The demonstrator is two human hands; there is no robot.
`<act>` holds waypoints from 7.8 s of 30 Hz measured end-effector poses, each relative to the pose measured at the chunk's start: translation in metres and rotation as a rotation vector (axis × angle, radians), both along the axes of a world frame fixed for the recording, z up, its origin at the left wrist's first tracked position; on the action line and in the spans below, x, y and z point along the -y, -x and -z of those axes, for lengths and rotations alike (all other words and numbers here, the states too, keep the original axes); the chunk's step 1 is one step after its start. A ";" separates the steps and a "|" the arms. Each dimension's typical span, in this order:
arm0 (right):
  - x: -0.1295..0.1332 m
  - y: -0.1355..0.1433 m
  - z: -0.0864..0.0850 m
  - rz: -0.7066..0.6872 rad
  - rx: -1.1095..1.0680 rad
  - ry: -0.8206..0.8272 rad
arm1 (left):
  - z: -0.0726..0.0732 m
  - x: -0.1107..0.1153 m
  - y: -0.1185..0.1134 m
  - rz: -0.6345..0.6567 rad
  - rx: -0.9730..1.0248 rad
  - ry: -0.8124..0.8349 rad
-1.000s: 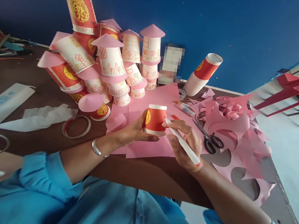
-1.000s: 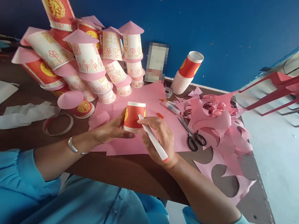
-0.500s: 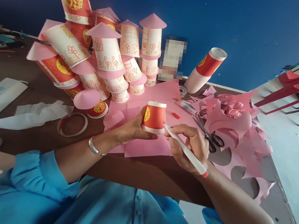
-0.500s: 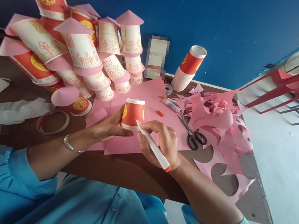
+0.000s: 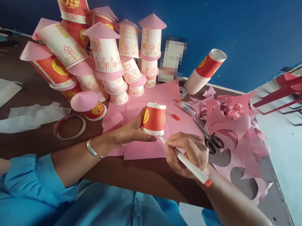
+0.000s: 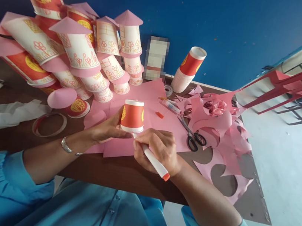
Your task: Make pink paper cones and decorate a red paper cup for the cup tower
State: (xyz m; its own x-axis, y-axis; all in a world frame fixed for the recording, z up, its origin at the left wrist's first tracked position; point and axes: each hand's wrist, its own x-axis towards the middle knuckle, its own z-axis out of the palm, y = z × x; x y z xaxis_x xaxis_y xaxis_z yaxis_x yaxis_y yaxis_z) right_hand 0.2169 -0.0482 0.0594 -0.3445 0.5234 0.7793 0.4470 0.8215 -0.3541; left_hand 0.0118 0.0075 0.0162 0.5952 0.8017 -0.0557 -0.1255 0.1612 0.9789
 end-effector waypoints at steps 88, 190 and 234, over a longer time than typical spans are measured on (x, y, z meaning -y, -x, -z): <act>-0.005 -0.002 0.015 0.029 0.043 -0.036 | 0.007 -0.001 -0.001 0.014 -0.057 -0.113; -0.005 -0.002 0.015 0.033 0.077 -0.032 | -0.002 0.001 0.000 0.079 -0.041 -0.052; -0.004 -0.002 0.014 -0.022 0.108 -0.022 | -0.002 -0.001 -0.004 0.114 0.038 -0.139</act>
